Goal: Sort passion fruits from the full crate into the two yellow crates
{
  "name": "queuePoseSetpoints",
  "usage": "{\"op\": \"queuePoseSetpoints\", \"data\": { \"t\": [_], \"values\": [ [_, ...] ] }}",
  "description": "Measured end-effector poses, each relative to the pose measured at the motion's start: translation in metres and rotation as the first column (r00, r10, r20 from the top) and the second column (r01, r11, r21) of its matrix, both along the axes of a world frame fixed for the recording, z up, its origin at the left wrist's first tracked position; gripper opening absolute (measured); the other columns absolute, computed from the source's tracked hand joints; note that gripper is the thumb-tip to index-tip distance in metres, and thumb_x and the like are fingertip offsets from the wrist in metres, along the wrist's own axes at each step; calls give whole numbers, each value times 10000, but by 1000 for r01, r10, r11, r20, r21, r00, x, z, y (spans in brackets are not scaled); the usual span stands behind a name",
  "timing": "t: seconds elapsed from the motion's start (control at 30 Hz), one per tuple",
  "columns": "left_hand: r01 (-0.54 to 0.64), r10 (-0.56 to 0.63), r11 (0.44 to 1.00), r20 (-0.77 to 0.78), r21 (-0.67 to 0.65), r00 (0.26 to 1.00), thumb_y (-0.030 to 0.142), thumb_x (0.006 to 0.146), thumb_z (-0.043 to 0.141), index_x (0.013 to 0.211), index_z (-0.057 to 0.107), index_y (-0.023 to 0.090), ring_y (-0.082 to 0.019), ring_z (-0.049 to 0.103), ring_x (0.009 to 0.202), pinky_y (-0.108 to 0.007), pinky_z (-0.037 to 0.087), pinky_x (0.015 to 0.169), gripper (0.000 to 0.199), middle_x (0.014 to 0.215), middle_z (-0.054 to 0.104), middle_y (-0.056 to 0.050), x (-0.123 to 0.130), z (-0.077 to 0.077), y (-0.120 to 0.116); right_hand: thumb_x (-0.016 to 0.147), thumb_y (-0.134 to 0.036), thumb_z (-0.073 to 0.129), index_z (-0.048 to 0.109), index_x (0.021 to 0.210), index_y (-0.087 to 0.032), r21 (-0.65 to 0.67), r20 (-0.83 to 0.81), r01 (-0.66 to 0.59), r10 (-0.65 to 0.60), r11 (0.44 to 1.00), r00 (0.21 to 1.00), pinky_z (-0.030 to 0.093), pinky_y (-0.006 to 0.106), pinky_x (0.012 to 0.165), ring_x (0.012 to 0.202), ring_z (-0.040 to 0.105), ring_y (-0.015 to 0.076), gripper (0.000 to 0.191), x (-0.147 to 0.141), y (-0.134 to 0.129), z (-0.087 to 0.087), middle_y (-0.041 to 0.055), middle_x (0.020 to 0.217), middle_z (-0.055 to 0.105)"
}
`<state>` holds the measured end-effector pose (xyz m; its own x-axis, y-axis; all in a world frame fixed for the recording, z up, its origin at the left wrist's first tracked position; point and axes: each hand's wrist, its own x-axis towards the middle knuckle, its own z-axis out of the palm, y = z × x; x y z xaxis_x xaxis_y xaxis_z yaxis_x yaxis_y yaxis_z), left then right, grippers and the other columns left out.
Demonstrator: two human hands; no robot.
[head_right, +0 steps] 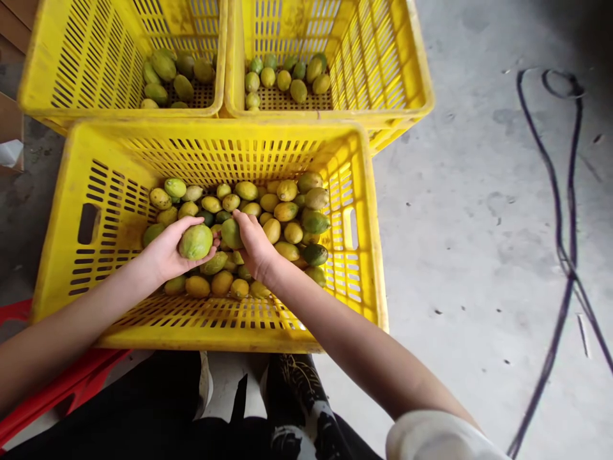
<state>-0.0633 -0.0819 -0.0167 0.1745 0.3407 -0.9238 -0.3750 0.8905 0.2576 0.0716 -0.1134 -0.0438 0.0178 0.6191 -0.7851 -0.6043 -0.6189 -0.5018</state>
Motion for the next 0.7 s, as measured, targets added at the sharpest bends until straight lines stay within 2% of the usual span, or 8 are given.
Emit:
{"op": "queuePoseSetpoints", "data": {
  "t": [0.13, 0.3, 0.4, 0.53, 0.7],
  "values": [
    [24, -16, 994, -78, 106, 997, 103, 900, 619, 945, 627, 140, -139, 688, 684, -266, 629, 702, 59, 808, 700, -39, 3, 0, -2, 1001, -247, 485, 547, 885, -212, 29, -47, 47, -46, 998, 998, 491, 191, 547, 654, 590, 119, 136, 1, 2, 1, -21, 772, 602],
    [-7, 12, 998, -85, 55, 996, 155, 902, 608, 993, 638, 149, -167, 689, 660, -289, 631, 651, 96, 792, 699, -63, 4, 4, -1, 996, -298, 553, 550, 863, -202, 2, -107, 37, -37, 999, 994, 485, 192, 507, 616, 586, 123, 164, 1, 3, 2, -13, 730, 585],
    [9, -7, 1000, -124, 20, 992, 203, 930, 560, 999, 643, 147, -178, 674, 608, -284, 601, 583, 122, 763, 692, -71, 3, 4, 0, 946, -219, 634, 544, 867, -192, 33, -111, 38, -34, 999, 993, 503, 175, 535, 601, 591, 98, 124, -1, 2, 5, -25, 730, 598],
    [27, -24, 999, -136, 18, 990, 222, 980, 474, 951, 629, 147, -167, 653, 561, -260, 554, 547, 175, 723, 676, -54, 2, 2, 0, 892, -111, 676, 510, 899, -195, 44, -58, 75, -72, 996, 996, 559, 187, 596, 617, 611, 87, 187, -3, 1, 10, -38, 757, 620],
    [-4, 5, 1000, -137, 2, 991, 178, 971, 402, 958, 622, 146, -175, 649, 552, -261, 547, 538, 222, 698, 668, -56, 3, 2, -1, 942, -216, 640, 538, 902, -191, -1, -57, 18, -18, 1000, 998, 537, 195, 561, 628, 614, 105, 112, -1, 1, 7, -17, 738, 632]
  ]
}}
